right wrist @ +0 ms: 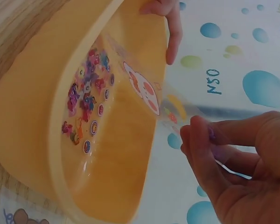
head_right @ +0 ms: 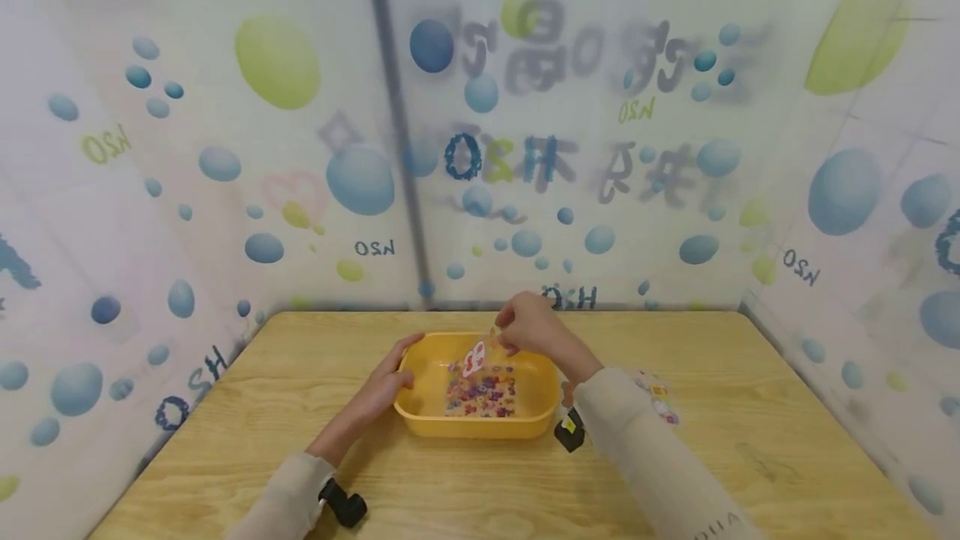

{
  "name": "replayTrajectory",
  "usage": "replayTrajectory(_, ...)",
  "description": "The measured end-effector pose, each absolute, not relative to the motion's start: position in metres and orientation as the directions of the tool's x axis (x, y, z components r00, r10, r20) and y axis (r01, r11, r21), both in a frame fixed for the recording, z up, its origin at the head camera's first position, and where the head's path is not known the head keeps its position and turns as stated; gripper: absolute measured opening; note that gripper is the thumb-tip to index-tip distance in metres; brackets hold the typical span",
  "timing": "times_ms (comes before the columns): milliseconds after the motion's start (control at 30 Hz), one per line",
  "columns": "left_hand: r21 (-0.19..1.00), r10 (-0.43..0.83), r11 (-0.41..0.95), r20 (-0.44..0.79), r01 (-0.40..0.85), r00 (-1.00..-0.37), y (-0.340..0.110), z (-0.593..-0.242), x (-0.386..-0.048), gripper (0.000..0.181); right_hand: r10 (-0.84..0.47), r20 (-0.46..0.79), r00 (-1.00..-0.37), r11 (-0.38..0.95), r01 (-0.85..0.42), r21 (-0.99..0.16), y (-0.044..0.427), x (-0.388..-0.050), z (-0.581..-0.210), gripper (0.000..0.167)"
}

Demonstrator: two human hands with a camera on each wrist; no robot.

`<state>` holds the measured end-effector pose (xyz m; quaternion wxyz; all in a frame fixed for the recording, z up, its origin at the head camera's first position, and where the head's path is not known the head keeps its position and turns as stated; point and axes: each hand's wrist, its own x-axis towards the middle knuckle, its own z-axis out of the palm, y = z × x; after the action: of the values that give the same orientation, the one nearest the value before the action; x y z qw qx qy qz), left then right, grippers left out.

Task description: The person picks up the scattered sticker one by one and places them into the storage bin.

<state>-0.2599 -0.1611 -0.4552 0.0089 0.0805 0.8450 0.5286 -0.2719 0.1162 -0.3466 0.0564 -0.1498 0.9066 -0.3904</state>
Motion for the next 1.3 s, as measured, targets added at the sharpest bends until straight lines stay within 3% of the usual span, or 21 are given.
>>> replayTrajectory(200, 0.9, 0.139, 0.417, 0.073, 0.125, -0.988, -0.16, -0.453, -0.26, 0.076, -0.324, -0.026, -0.946, 0.684, -0.216, -0.696, 0.11, -0.272, -0.341, 0.027)
replayTrajectory(500, 0.897, 0.133, 0.422, 0.082, 0.131, -0.988, -0.16, -0.454, -0.255, 0.074, -0.379, -0.196, -0.904, 0.828, -0.236, -0.509, 0.103, -0.278, -0.338, 0.026)
replayTrajectory(900, 0.899, 0.138, 0.421, 0.07, 0.122, -0.988, -0.159, -0.458, -0.255, 0.074, -0.242, -0.311, -0.919, 0.908, -0.102, -0.406, 0.099, -0.283, -0.332, 0.004)
replayTrajectory(1300, 0.892, 0.146, 0.433, 0.074, 0.131, -0.987, -0.16, -0.458, -0.259, 0.075, -0.166, -0.401, -0.901, 0.92, 0.006, -0.393, 0.098, -0.294, -0.347, 0.02)
